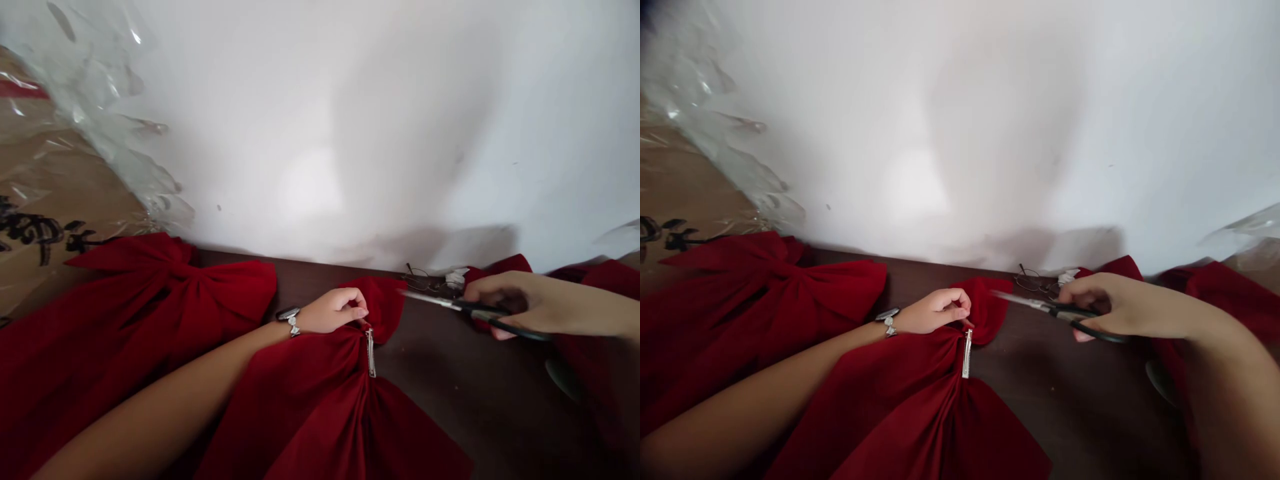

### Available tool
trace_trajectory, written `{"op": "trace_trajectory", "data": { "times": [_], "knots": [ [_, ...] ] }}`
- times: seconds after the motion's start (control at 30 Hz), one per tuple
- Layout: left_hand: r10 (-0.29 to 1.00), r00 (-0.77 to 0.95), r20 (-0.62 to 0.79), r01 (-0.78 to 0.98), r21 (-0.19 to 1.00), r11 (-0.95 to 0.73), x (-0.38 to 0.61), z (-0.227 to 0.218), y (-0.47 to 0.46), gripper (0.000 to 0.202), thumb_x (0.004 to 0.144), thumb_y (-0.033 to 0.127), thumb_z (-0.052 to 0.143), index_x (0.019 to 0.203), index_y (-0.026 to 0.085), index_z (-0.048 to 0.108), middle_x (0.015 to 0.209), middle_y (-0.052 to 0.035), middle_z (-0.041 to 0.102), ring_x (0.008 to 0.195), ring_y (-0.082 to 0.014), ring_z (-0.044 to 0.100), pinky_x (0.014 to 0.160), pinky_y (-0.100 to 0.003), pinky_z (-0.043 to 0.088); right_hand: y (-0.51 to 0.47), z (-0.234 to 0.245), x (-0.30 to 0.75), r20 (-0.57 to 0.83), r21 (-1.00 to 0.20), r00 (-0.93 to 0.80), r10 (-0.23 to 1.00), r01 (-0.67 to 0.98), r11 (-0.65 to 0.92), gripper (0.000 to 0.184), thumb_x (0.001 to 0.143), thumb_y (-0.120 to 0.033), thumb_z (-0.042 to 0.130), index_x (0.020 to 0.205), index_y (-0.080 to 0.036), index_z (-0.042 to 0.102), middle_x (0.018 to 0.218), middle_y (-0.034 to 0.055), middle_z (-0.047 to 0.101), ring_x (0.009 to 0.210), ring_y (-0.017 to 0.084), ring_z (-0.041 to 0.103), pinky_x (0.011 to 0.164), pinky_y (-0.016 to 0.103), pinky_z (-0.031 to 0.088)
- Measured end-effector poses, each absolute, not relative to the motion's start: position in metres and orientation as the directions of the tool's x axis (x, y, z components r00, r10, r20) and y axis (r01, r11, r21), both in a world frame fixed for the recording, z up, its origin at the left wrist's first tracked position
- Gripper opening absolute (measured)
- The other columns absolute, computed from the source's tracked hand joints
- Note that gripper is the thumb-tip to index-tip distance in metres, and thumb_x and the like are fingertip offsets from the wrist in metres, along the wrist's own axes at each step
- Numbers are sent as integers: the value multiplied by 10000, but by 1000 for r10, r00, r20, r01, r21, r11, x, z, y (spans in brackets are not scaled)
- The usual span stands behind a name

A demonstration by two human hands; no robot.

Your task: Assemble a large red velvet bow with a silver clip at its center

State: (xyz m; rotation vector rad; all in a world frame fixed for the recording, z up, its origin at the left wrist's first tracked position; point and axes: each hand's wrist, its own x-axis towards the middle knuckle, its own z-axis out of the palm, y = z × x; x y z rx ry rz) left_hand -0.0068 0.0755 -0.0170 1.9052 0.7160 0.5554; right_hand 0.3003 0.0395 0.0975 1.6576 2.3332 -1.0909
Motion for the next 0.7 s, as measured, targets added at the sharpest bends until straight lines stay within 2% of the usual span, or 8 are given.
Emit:
{"op": "trace_trajectory", "data": {
  "times": [0.1,0.23,0.43,0.7],
  "knots": [
    [679,733,39,215,934,-287,-7,-15,75,190,867,335,502,824,150,517,819,-30,607,780,-143,591,737,-247,445,47,85,286,-576,-526,-458,677,842,122,213,670,-352,710,748,-172,626,652,-2,534,600,121,478,527,221,323],
    [669,743,15,218,940,-262,-9,-16,77,225,868,372,510,840,149,524,840,-38,619,785,-143,587,747,-252,443,62,64,278,-622,-576,-496,606,814,75,263,680,-401,710,745,-159,630,606,-19,543,545,92,466,508,202,315],
    [663,749,11,222,938,-266,-8,-16,77,206,871,352,509,831,151,524,817,-29,614,757,-132,570,732,-244,432,67,55,272,-640,-598,-515,571,800,51,283,691,-437,692,731,-161,641,553,-27,531,502,87,469,475,194,316],
    [668,744,34,237,920,-311,-7,-15,76,188,876,329,507,832,150,537,808,-19,605,742,-121,551,732,-244,436,68,48,265,-613,-634,-551,566,771,64,263,684,-411,705,731,-156,656,529,-31,489,465,74,398,438,204,261]
  ]
}}
